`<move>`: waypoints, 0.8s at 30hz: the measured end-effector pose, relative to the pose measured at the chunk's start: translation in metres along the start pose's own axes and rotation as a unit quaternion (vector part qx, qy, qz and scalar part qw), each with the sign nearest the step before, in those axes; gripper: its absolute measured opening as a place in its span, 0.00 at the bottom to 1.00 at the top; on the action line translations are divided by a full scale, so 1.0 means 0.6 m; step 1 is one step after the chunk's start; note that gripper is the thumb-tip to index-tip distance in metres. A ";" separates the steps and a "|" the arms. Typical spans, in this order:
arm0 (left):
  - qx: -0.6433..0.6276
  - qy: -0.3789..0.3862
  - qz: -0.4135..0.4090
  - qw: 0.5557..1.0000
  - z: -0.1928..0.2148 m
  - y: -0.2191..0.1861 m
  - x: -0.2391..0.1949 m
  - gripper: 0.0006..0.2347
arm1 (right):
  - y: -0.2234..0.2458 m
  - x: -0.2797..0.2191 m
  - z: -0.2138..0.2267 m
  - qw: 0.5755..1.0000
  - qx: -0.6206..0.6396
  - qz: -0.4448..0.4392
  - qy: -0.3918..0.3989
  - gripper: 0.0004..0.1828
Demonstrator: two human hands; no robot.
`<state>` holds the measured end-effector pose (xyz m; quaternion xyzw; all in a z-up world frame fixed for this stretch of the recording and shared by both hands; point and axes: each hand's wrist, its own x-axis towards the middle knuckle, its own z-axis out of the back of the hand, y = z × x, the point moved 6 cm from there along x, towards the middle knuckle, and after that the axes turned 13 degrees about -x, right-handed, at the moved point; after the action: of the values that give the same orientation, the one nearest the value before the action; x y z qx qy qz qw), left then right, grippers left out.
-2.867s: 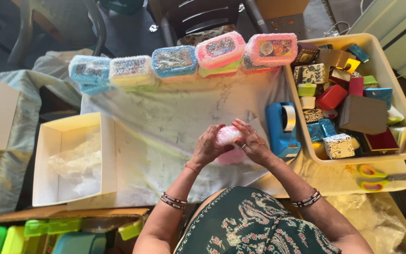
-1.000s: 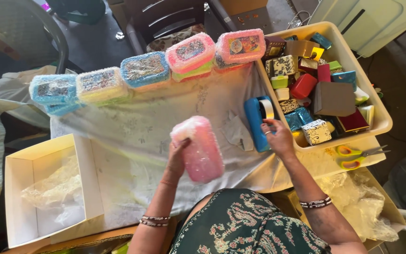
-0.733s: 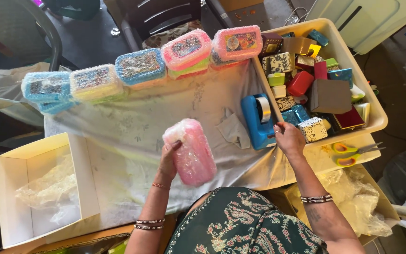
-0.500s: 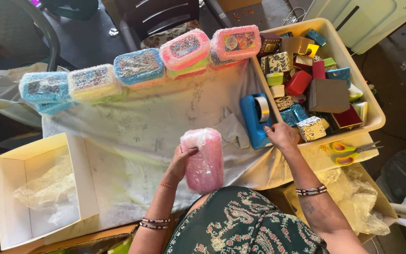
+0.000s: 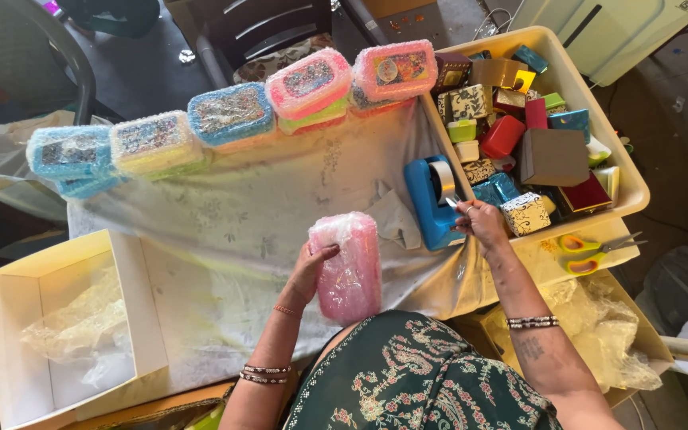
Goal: The person wraps a pink plastic container with bubble wrap, folds the edges, and secures it with tape. They then place the wrapped container on a table with other wrapped items. Next, they pick up a blue container, wipe it with a cloth, and begin wrapping it in bubble wrap.
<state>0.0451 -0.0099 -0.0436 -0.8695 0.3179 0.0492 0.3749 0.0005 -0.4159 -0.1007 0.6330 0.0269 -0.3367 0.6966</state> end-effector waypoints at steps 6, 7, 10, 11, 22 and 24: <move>-0.002 0.009 -0.001 1.000 0.003 -0.001 0.008 0.19 | -0.006 -0.063 0.013 0.988 0.049 0.108 -0.094 0.05; -0.002 0.010 -0.001 1.000 0.003 -0.002 0.009 0.19 | -0.022 -0.073 0.013 0.988 0.050 0.108 -0.095 0.05; -0.008 0.004 0.006 1.000 0.006 -0.002 0.014 0.19 | -0.055 -0.105 0.016 0.982 0.043 0.140 -0.116 0.04; -0.007 0.006 0.002 1.000 0.009 -0.001 0.017 0.19 | -0.067 -0.112 0.013 0.985 0.085 0.111 -0.104 0.05; 0.003 -0.002 -0.019 1.000 0.005 -0.022 0.033 0.20 | -0.108 -0.115 -0.008 0.991 0.082 0.032 -0.104 0.17; -0.003 -0.009 -0.020 1.000 0.007 -0.026 0.030 0.21 | -0.109 -0.118 -0.007 0.991 0.074 0.032 -0.108 0.15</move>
<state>0.0691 -0.0082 -0.0426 -0.8765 0.2964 0.0507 0.3759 -0.0853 -0.3798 -0.1250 0.6432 -0.0936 -0.3821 0.6569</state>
